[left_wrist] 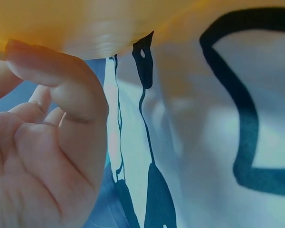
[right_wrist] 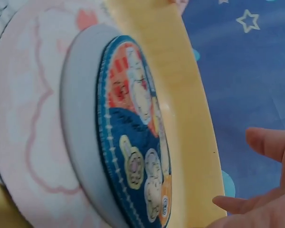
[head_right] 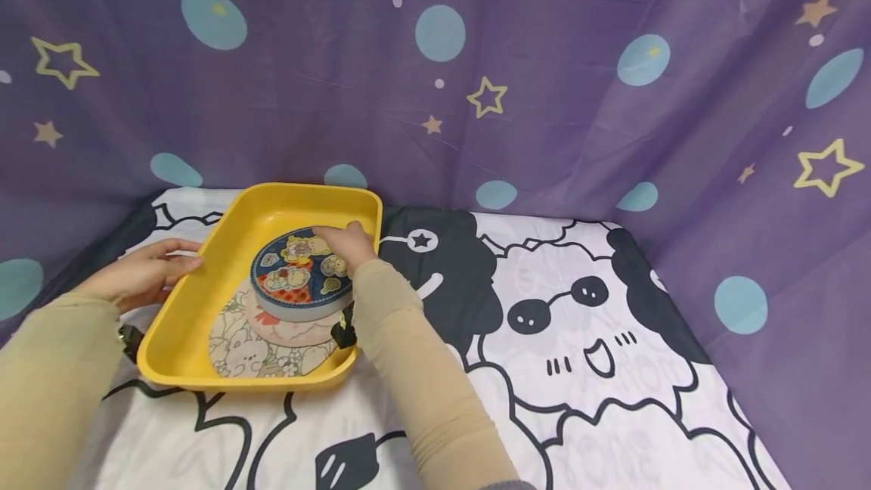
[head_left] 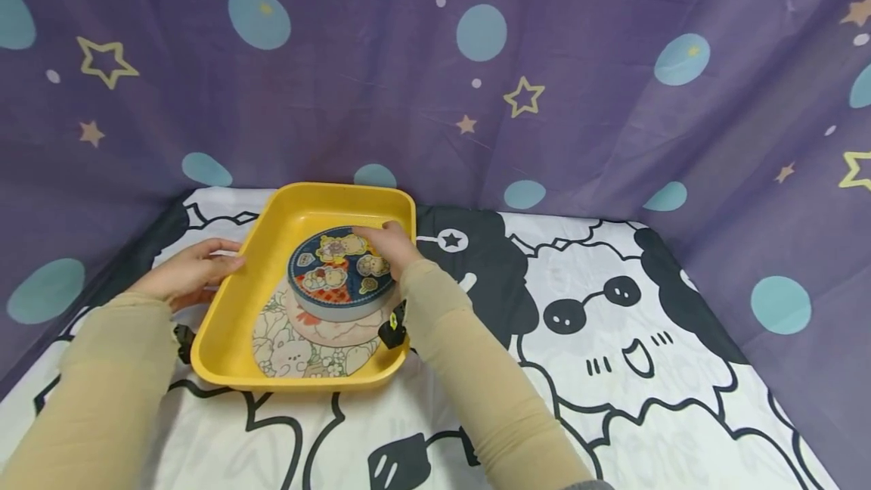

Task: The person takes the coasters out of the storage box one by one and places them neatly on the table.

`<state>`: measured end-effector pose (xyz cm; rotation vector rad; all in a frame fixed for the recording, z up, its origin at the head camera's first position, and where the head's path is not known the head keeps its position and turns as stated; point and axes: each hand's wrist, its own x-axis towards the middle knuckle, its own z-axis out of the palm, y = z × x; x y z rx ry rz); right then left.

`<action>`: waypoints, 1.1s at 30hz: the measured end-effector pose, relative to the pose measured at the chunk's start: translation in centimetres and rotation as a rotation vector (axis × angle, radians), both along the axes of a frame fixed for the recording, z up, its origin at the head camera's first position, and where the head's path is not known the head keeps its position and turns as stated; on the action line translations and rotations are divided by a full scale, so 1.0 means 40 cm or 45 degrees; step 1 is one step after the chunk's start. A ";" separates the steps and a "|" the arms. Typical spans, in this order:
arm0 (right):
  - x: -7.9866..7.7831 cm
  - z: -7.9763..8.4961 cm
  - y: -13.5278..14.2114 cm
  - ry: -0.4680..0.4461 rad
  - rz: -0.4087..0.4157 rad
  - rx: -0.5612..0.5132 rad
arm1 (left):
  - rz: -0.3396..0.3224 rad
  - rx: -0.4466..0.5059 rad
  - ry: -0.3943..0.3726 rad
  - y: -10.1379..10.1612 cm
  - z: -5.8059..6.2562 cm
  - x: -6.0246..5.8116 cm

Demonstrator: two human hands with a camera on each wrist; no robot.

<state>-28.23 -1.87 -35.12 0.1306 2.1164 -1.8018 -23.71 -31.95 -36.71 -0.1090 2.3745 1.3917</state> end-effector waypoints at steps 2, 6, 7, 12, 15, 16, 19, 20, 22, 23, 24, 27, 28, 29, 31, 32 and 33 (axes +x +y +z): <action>0.002 -0.007 -0.002 0.032 -0.028 0.008 | -0.001 -0.022 -0.002 0.003 0.001 -0.003; 0.005 -0.018 -0.008 0.076 -0.070 0.034 | 0.000 -0.067 -0.012 0.004 0.005 -0.007; 0.006 -0.021 -0.009 0.083 -0.083 0.043 | 0.000 -0.071 -0.015 0.005 0.007 -0.008; 0.008 -0.027 -0.016 0.115 -0.150 0.072 | 0.008 -0.070 -0.022 0.005 0.013 -0.011; 0.011 -0.030 -0.017 0.156 -0.177 0.088 | 0.009 -0.073 -0.023 0.006 0.013 -0.012; 0.011 -0.032 -0.017 0.176 -0.181 0.097 | 0.008 -0.070 -0.024 0.005 0.012 -0.013; 0.011 -0.039 -0.018 0.236 -0.197 0.129 | 0.003 -0.058 -0.035 0.002 0.009 -0.013; 0.010 -0.041 -0.018 0.247 -0.206 0.127 | 0.001 -0.050 -0.041 0.000 0.009 -0.014; 0.010 -0.045 -0.020 0.259 -0.228 0.102 | -0.001 -0.025 -0.053 -0.004 0.008 -0.016; 0.009 -0.046 -0.017 0.257 -0.244 0.078 | -0.006 -0.005 -0.057 -0.003 0.006 -0.019; 0.008 -0.047 -0.015 0.251 -0.260 0.055 | -0.008 0.014 -0.063 -0.001 0.004 -0.021; 0.007 -0.049 -0.010 0.238 -0.295 -0.005 | -0.017 0.068 -0.076 0.001 -0.003 -0.028; 0.007 -0.050 -0.009 0.236 -0.307 -0.016 | -0.020 0.082 -0.080 0.001 -0.005 -0.031; 0.006 -0.051 -0.008 0.234 -0.319 -0.019 | -0.022 0.090 -0.083 0.001 -0.006 -0.032; 0.005 -0.053 -0.008 0.230 -0.321 -0.025 | -0.022 0.088 -0.090 -0.001 -0.007 -0.034; 0.005 -0.054 -0.010 0.227 -0.317 -0.032 | -0.023 0.084 -0.090 -0.003 -0.007 -0.034; 0.004 -0.056 -0.011 0.226 -0.308 -0.036 | -0.025 0.080 -0.091 -0.006 -0.006 -0.033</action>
